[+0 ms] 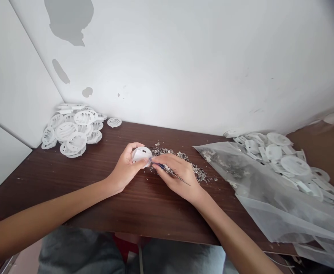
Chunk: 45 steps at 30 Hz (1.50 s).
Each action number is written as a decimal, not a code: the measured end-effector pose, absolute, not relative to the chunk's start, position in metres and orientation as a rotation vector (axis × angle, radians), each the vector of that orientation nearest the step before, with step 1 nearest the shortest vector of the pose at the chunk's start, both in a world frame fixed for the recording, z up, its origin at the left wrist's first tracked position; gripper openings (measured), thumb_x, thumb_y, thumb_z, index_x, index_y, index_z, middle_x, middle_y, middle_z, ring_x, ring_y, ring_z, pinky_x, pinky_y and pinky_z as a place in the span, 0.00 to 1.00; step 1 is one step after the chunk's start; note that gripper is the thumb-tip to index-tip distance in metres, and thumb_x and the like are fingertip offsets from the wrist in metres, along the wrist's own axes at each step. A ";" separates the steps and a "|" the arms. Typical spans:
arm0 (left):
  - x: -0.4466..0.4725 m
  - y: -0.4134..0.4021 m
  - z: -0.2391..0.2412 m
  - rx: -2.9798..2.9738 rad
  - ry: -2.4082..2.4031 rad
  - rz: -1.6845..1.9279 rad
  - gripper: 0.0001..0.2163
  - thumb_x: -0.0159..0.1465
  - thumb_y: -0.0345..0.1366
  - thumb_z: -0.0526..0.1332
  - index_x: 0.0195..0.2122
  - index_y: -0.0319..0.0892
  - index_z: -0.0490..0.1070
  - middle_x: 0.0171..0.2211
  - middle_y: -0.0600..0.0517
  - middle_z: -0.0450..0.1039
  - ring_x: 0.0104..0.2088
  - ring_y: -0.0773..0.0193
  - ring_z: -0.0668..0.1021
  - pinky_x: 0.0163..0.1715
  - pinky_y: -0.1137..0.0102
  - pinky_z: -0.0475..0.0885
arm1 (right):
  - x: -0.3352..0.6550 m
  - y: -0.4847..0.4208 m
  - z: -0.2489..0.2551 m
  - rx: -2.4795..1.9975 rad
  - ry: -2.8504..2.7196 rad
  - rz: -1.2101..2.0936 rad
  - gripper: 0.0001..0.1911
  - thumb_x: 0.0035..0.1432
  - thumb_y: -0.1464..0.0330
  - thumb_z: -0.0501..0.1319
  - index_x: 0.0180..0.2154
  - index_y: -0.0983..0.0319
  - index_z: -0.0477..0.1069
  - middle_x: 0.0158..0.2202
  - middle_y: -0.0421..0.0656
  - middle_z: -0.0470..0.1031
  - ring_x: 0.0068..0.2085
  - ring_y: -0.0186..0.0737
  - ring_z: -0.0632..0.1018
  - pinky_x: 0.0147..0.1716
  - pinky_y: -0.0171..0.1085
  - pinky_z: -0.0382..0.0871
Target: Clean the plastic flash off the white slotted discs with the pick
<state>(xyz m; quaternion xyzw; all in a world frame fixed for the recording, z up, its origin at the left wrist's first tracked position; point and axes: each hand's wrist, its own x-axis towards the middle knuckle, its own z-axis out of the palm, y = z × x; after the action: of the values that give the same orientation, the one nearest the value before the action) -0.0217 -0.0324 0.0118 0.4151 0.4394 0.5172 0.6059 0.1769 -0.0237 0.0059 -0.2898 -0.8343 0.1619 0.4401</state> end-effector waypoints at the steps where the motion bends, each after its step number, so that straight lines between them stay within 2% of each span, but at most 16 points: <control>1: -0.022 -0.032 0.011 0.971 1.022 1.196 0.23 0.56 0.38 0.75 0.49 0.45 0.68 0.38 0.54 0.76 0.38 0.64 0.77 0.40 0.68 0.72 | 0.177 -0.024 0.006 -0.703 -2.099 0.388 0.13 0.69 0.72 0.62 0.53 0.54 0.77 0.47 0.47 0.84 0.46 0.46 0.84 0.45 0.46 0.81; 9: -0.020 -0.032 0.005 1.109 1.116 1.223 0.21 0.58 0.37 0.73 0.51 0.47 0.69 0.42 0.54 0.77 0.42 0.63 0.78 0.45 0.68 0.72 | 0.176 -0.028 0.020 -0.777 -2.327 0.251 0.11 0.73 0.69 0.56 0.48 0.59 0.77 0.45 0.52 0.82 0.45 0.49 0.83 0.43 0.47 0.80; 12: -0.018 -0.033 0.009 1.049 1.112 1.226 0.22 0.57 0.36 0.74 0.51 0.46 0.70 0.42 0.53 0.77 0.43 0.62 0.78 0.46 0.68 0.73 | 0.176 -0.028 0.021 -0.784 -2.278 0.349 0.11 0.73 0.67 0.57 0.47 0.58 0.78 0.44 0.51 0.83 0.44 0.49 0.83 0.42 0.47 0.79; 16: -0.017 -0.031 0.016 0.856 1.033 1.196 0.23 0.57 0.37 0.75 0.51 0.47 0.68 0.46 0.51 0.79 0.46 0.61 0.81 0.48 0.65 0.76 | 0.178 -0.023 0.022 -0.866 -1.914 0.659 0.11 0.73 0.60 0.59 0.43 0.56 0.79 0.41 0.45 0.83 0.41 0.45 0.82 0.43 0.44 0.77; 20: -0.019 -0.025 0.018 0.733 1.031 1.194 0.25 0.54 0.35 0.76 0.49 0.46 0.68 0.46 0.52 0.79 0.42 0.61 0.83 0.48 0.63 0.77 | 0.185 -0.011 0.020 -0.965 -1.434 0.900 0.23 0.73 0.51 0.54 0.35 0.57 0.79 0.36 0.43 0.82 0.41 0.44 0.81 0.44 0.43 0.75; 25: -0.019 -0.021 0.020 0.636 1.057 1.184 0.23 0.53 0.32 0.77 0.46 0.44 0.69 0.46 0.50 0.79 0.40 0.62 0.83 0.44 0.66 0.77 | 0.193 0.003 0.015 -0.962 -1.092 1.068 0.25 0.68 0.45 0.56 0.38 0.57 0.78 0.35 0.44 0.80 0.40 0.43 0.80 0.42 0.42 0.75; 29: -0.019 -0.021 0.022 0.611 1.060 1.187 0.24 0.52 0.32 0.78 0.45 0.44 0.69 0.45 0.50 0.79 0.39 0.64 0.82 0.42 0.68 0.77 | 0.194 0.005 0.015 -0.962 -1.050 1.116 0.23 0.67 0.45 0.58 0.37 0.57 0.75 0.23 0.37 0.70 0.29 0.38 0.74 0.37 0.40 0.73; 32: -0.019 -0.021 0.022 0.599 1.054 1.192 0.24 0.51 0.33 0.79 0.44 0.43 0.69 0.44 0.51 0.78 0.38 0.66 0.81 0.40 0.69 0.76 | 0.192 0.004 0.015 -0.950 -1.066 1.079 0.23 0.67 0.45 0.58 0.35 0.57 0.73 0.21 0.35 0.64 0.26 0.37 0.72 0.35 0.39 0.71; 39: -0.021 -0.021 0.018 0.604 1.043 1.202 0.22 0.52 0.34 0.79 0.44 0.41 0.73 0.45 0.49 0.79 0.40 0.65 0.80 0.41 0.70 0.77 | 0.191 0.003 0.012 -1.036 -1.165 0.938 0.29 0.70 0.42 0.50 0.35 0.57 0.74 0.28 0.40 0.70 0.33 0.40 0.74 0.35 0.39 0.70; 43: -0.020 -0.022 0.013 0.680 1.014 1.194 0.20 0.53 0.36 0.79 0.45 0.41 0.76 0.45 0.48 0.80 0.43 0.63 0.80 0.44 0.69 0.76 | 0.190 -0.008 0.014 -1.140 -1.356 0.780 0.40 0.70 0.38 0.37 0.33 0.56 0.74 0.24 0.40 0.64 0.27 0.40 0.70 0.28 0.39 0.66; 45: -0.020 -0.024 0.011 0.736 1.006 1.192 0.21 0.53 0.38 0.79 0.45 0.41 0.77 0.45 0.48 0.80 0.45 0.62 0.80 0.46 0.68 0.76 | 0.189 -0.015 0.015 -1.151 -1.449 0.755 0.41 0.70 0.39 0.34 0.34 0.57 0.75 0.23 0.40 0.65 0.26 0.40 0.70 0.26 0.39 0.65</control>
<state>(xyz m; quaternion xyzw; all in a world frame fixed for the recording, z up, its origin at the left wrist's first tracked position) -0.0199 -0.0241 0.0108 0.3240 0.4428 0.5247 0.6509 0.1887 -0.0150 0.0154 -0.4844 -0.6098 0.3179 0.5407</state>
